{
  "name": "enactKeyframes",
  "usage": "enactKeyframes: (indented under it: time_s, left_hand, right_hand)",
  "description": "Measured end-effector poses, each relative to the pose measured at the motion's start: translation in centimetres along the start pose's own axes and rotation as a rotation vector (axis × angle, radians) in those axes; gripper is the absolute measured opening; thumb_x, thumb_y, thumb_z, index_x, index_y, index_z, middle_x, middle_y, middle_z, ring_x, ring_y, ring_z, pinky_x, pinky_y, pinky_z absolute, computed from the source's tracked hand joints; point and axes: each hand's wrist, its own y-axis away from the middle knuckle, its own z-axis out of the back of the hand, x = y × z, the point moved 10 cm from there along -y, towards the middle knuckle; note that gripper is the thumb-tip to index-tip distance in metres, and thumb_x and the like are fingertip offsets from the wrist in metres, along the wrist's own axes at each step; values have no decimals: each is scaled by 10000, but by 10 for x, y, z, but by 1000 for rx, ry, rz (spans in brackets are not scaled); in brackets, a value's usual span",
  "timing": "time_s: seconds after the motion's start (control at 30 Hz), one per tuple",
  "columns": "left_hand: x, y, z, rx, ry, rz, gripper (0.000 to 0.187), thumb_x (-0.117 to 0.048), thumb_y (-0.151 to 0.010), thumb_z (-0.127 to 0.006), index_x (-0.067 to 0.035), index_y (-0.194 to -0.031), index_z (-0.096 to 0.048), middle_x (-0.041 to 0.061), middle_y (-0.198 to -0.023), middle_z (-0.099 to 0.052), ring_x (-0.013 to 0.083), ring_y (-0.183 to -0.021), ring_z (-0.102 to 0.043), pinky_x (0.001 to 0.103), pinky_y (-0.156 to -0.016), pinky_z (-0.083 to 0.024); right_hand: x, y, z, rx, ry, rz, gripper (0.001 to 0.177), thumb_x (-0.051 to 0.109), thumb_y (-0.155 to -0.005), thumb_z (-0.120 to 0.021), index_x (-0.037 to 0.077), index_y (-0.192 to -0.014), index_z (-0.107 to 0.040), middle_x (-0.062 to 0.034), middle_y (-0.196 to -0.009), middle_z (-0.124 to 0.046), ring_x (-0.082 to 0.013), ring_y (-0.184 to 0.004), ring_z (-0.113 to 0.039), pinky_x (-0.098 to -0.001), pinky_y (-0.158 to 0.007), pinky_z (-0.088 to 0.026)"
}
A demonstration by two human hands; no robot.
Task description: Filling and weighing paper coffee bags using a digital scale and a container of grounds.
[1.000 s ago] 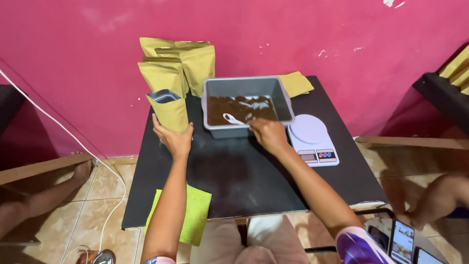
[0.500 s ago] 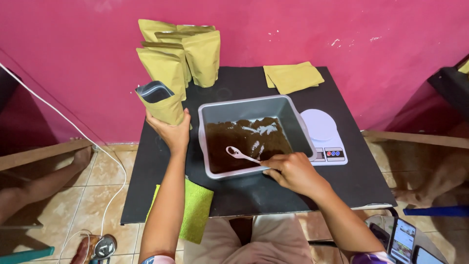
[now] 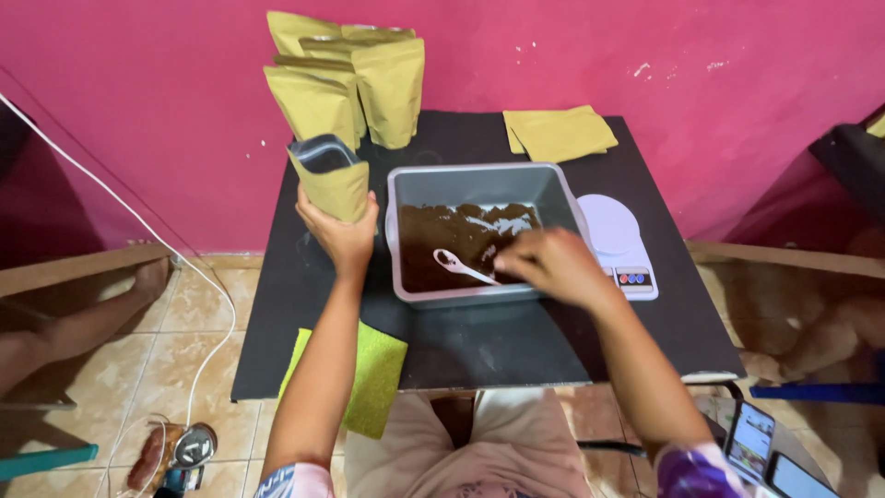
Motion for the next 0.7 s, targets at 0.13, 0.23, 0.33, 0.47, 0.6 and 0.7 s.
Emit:
enactKeyframes:
  time_s: [0.13,0.23,0.33,0.47,0.6,0.7]
  left_hand:
    - [15,0,-5,13,-29,4,1015,-127,-603,-965,-28,-1457,-425,267,-1297,-506,543,-1212,-553,634,-1038,-430]
    - [20,-4,-1,3,-61,31,1023,-133,-597,-964,-33,-1455,-416,267,-1284,-503,547,-1202,-559,636,-1024,-437]
    - [17,-10,2,-24,-80,42,1030,-129,-591,-964,-23,-1453,-409,286,-1271,-502,568,-1187,-556,644,-1013,-434]
    - [20,-7,-1,-42,-81,44,1034,-127,-582,-966,-26,-1456,-424,286,-1268,-519,569,-1177,-564,643,-1016,-435]
    - [26,-3,-6,-8,-106,92,1042,-161,-570,-967,-69,-1462,-436,242,-1284,-530,525,-1199,-581,618,-1027,-452]
    - [24,-4,-6,-3,-103,96,1024,-149,-588,-941,-75,-1472,-428,217,-1314,-528,516,-1209,-575,626,-1033,-437]
  right_hand:
    - [-54,-34,-54,373,284,-165,254,478,-840,-718,262,-898,-839,-26,-863,-794,-345,-932,-748,-470,-804,-585]
    - [-85,-40,-92,543,394,-209,233,502,-791,-735,322,-896,-840,2,-882,-799,-311,-965,-757,-449,-822,-596]
    - [-96,-42,-106,584,406,-210,213,439,-782,-758,269,-880,-842,-53,-877,-796,-339,-944,-757,-462,-795,-596]
    - [-82,-43,-95,562,455,-221,272,466,-739,-757,241,-867,-840,-76,-892,-786,-346,-955,-753,-468,-796,-599]
    - [-75,-55,-65,473,582,-226,343,518,-725,-769,235,-905,-842,-98,-911,-785,-350,-939,-760,-461,-776,-600]
    - [-60,-71,-45,406,631,-164,293,472,-774,-738,225,-906,-823,-124,-923,-779,-376,-955,-753,-476,-823,-603]
